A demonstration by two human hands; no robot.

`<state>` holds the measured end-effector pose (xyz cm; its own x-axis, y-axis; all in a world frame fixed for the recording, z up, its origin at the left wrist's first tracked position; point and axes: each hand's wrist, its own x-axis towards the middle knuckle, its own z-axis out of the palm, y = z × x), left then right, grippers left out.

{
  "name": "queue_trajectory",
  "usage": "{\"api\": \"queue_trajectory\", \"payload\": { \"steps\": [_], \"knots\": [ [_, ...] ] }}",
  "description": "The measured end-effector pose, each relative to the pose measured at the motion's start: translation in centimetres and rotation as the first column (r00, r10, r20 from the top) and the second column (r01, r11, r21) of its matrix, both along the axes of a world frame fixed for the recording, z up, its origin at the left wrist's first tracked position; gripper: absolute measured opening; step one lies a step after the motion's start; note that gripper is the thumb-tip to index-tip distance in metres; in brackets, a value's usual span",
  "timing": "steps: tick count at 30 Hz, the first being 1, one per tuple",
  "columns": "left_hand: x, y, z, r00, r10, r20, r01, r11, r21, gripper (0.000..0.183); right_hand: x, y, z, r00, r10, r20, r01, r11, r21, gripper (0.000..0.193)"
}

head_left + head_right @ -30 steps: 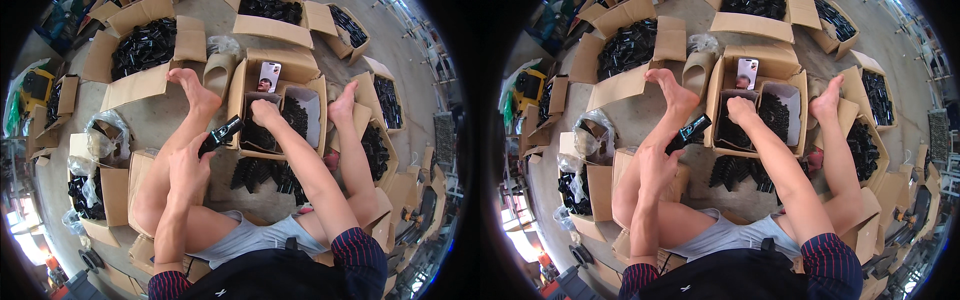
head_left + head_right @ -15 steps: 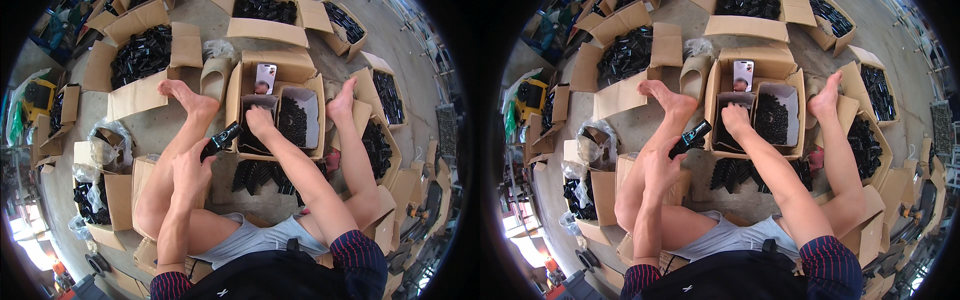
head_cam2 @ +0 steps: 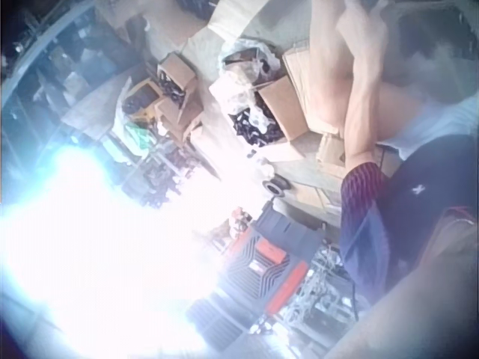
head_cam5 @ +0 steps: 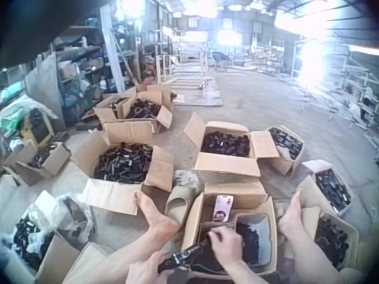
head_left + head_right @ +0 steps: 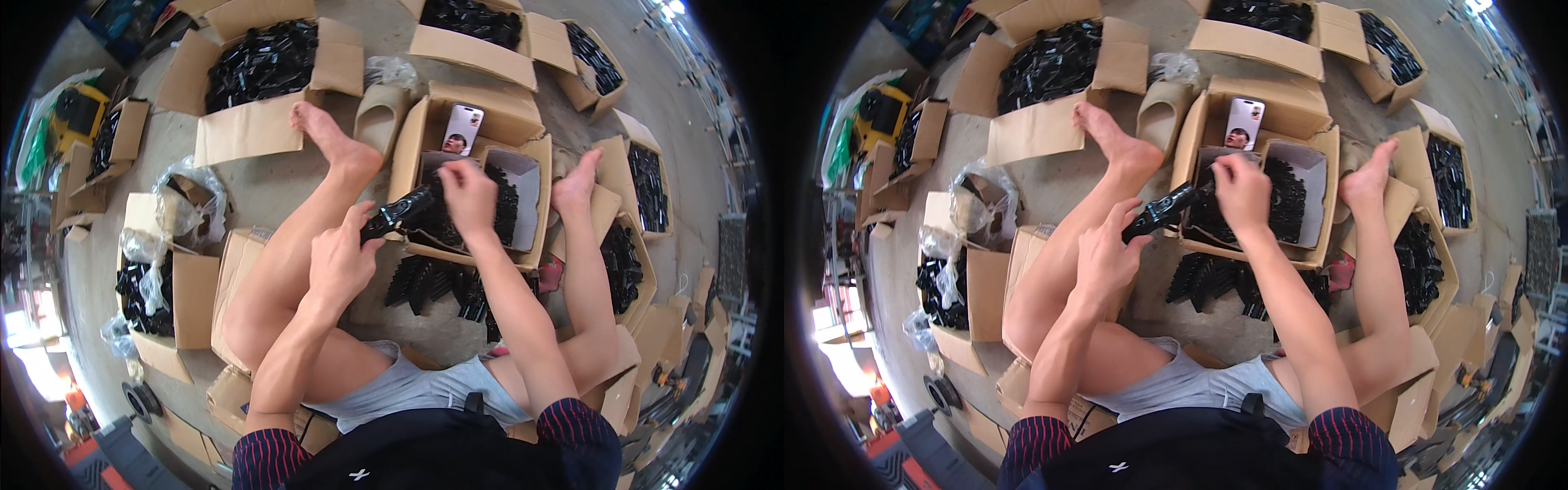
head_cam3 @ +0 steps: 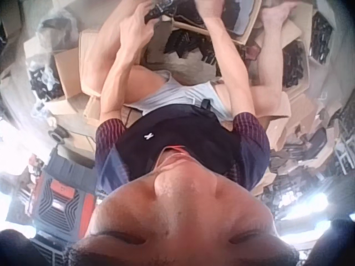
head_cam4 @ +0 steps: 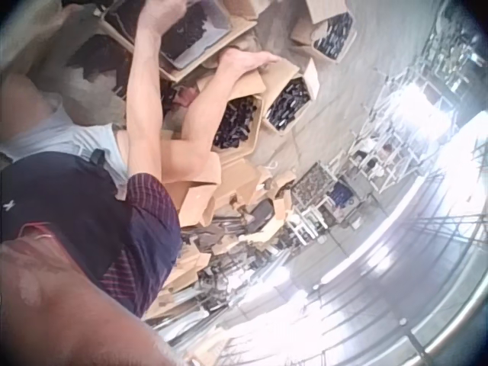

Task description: The person assembles metal components by picking a black metal bracket, inserting a smaller plastic or metal part into a slot, and then sliding a long black tube or rod through the assembly.

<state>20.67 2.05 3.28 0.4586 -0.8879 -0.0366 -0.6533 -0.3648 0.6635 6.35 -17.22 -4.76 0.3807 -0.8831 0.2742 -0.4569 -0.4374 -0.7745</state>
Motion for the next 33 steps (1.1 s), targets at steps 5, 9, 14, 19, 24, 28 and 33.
{"api": "queue_trajectory", "payload": {
  "steps": [5, 9, 14, 19, 24, 28, 33],
  "knots": [
    [-0.5, 0.1, -0.1, 1.000, -0.030, 0.004, 0.030, 1.000, -0.002, 0.067, -1.3, 4.5, 8.5, 0.926, 0.316, 0.209, -0.261, 0.932, -0.251, 0.010],
    [-1.1, -0.3, -0.3, 0.997, -0.063, 0.048, 0.065, 0.997, -0.042, 0.068, -0.3, 6.5, 8.5, 0.828, 0.557, -0.068, -0.536, 0.750, -0.388, 0.012],
    [-1.6, -0.2, -0.4, 0.991, -0.100, 0.088, 0.103, 0.994, -0.028, 0.066, -0.4, 7.2, 6.8, 0.794, 0.561, -0.234, -0.602, 0.673, -0.431, 0.017],
    [-1.8, -0.1, -0.3, 0.992, -0.101, 0.070, 0.103, 0.994, -0.027, 0.062, -0.9, 7.5, 6.7, 0.798, 0.548, -0.252, -0.600, 0.684, -0.415, 0.016],
    [-2.0, 0.0, -0.1, 0.993, -0.100, 0.060, 0.103, 0.994, -0.044, 0.054, -1.5, 7.6, 7.2, 0.800, 0.555, -0.229, -0.599, 0.710, -0.372, 0.012],
    [-2.0, -0.1, -0.2, 0.991, -0.104, 0.079, 0.103, 0.994, 0.021, 0.049, -1.6, 7.9, 7.0, 0.813, 0.543, -0.211, -0.579, 0.721, -0.380, 0.011],
    [-2.1, -0.1, -0.1, 0.991, -0.107, 0.083, 0.108, 0.994, -0.011, 0.047, -1.3, 8.2, 7.6, 0.810, 0.542, -0.225, -0.585, 0.725, -0.363, 0.012]
  ]
}}
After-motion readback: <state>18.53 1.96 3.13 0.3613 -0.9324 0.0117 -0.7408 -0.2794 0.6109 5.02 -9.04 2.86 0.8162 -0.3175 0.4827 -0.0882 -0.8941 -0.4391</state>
